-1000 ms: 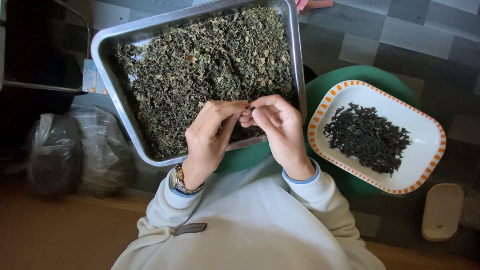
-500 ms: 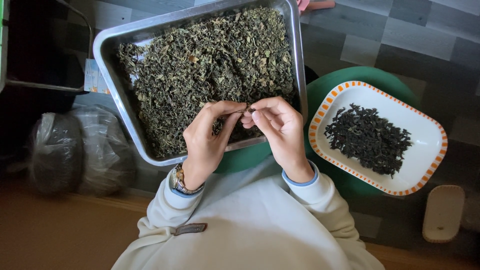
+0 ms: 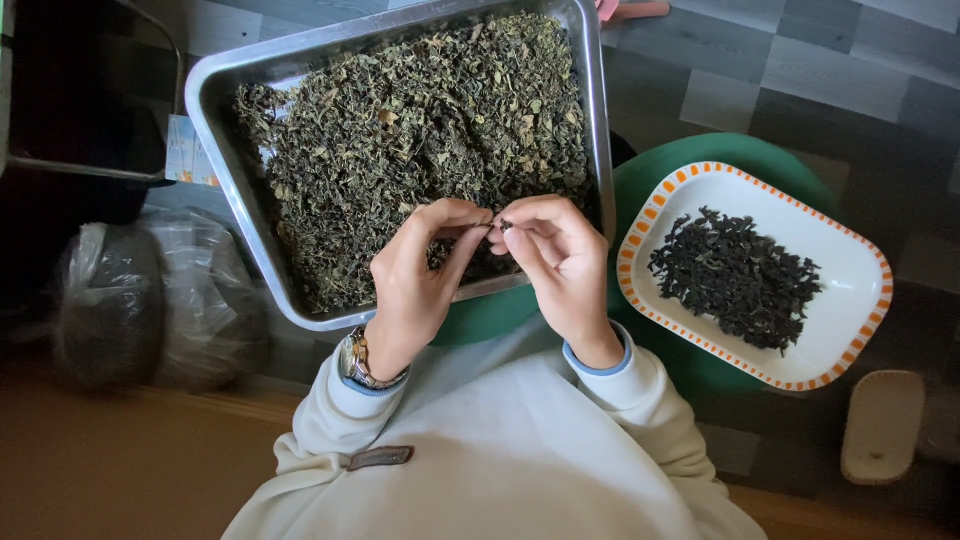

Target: Sorting dried tea leaves by manually picking out stems and unwanted pieces from a large metal tray and placing them into a smaller tray.

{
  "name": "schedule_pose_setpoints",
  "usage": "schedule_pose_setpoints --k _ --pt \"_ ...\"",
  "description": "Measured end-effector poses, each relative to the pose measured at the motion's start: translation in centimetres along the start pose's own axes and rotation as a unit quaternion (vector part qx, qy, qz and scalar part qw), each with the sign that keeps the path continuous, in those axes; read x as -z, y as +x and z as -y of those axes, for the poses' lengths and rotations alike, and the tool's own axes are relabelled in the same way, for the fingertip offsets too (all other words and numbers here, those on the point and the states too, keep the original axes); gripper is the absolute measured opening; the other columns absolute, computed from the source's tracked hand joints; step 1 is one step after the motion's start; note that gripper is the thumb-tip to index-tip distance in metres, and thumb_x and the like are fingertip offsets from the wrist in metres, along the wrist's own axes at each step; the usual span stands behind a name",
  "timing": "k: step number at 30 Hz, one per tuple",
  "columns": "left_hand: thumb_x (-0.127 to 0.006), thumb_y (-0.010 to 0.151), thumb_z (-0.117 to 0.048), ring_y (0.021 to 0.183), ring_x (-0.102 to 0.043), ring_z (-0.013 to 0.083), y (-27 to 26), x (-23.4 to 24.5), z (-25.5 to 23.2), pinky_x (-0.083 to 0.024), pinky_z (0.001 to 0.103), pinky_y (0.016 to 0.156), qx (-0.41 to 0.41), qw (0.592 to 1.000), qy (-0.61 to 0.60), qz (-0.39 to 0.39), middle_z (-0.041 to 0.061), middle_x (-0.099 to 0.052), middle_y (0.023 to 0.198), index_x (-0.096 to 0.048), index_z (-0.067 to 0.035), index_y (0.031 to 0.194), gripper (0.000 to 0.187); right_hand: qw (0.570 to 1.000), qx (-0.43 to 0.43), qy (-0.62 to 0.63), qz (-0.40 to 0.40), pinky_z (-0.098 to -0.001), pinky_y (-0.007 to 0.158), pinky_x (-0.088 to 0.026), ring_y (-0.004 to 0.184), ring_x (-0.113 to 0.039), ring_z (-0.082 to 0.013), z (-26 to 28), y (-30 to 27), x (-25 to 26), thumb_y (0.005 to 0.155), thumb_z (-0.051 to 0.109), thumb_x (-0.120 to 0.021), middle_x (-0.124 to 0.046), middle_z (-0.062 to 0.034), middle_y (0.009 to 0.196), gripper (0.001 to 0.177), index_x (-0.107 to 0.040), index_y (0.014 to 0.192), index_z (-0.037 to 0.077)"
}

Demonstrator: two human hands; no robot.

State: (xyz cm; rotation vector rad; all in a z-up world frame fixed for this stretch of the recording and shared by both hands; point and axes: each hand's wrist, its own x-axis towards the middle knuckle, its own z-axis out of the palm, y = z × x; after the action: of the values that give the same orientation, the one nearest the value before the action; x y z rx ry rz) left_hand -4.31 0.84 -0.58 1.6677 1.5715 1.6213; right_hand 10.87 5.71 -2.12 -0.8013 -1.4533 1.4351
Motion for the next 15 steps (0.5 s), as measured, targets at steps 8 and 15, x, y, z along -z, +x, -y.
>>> schedule_pose_setpoints --k 8,15 --pt "-0.073 0.095 0.008 0.086 -0.077 0.0294 -0.2 -0.1 0.2 -0.065 0.040 0.075 0.019 0.999 0.017 0.033 0.014 -0.077 0.101 -0.059 0.002 0.122 0.031 0.971 0.134 -0.199 -0.017 -0.0343 0.079 -0.065 0.095 -0.074 -0.0246 2.0 0.8 -0.4 0.098 -0.002 -0.070 -0.072 -0.0134 0.106 0.008 -0.070 0.106 0.002" --pt "-0.073 0.095 0.005 0.084 -0.078 0.0321 -0.5 -0.1 0.4 -0.066 0.045 0.071 0.036 0.997 0.042 0.047 0.013 -0.078 0.099 -0.056 0.000 0.123 0.034 0.952 0.161 -0.259 -0.027 -0.0369 0.083 -0.064 0.095 -0.075 -0.0252 1.7 0.7 -0.5 0.098 -0.002 -0.071 -0.076 -0.0109 0.104 0.010 -0.073 0.106 0.004"
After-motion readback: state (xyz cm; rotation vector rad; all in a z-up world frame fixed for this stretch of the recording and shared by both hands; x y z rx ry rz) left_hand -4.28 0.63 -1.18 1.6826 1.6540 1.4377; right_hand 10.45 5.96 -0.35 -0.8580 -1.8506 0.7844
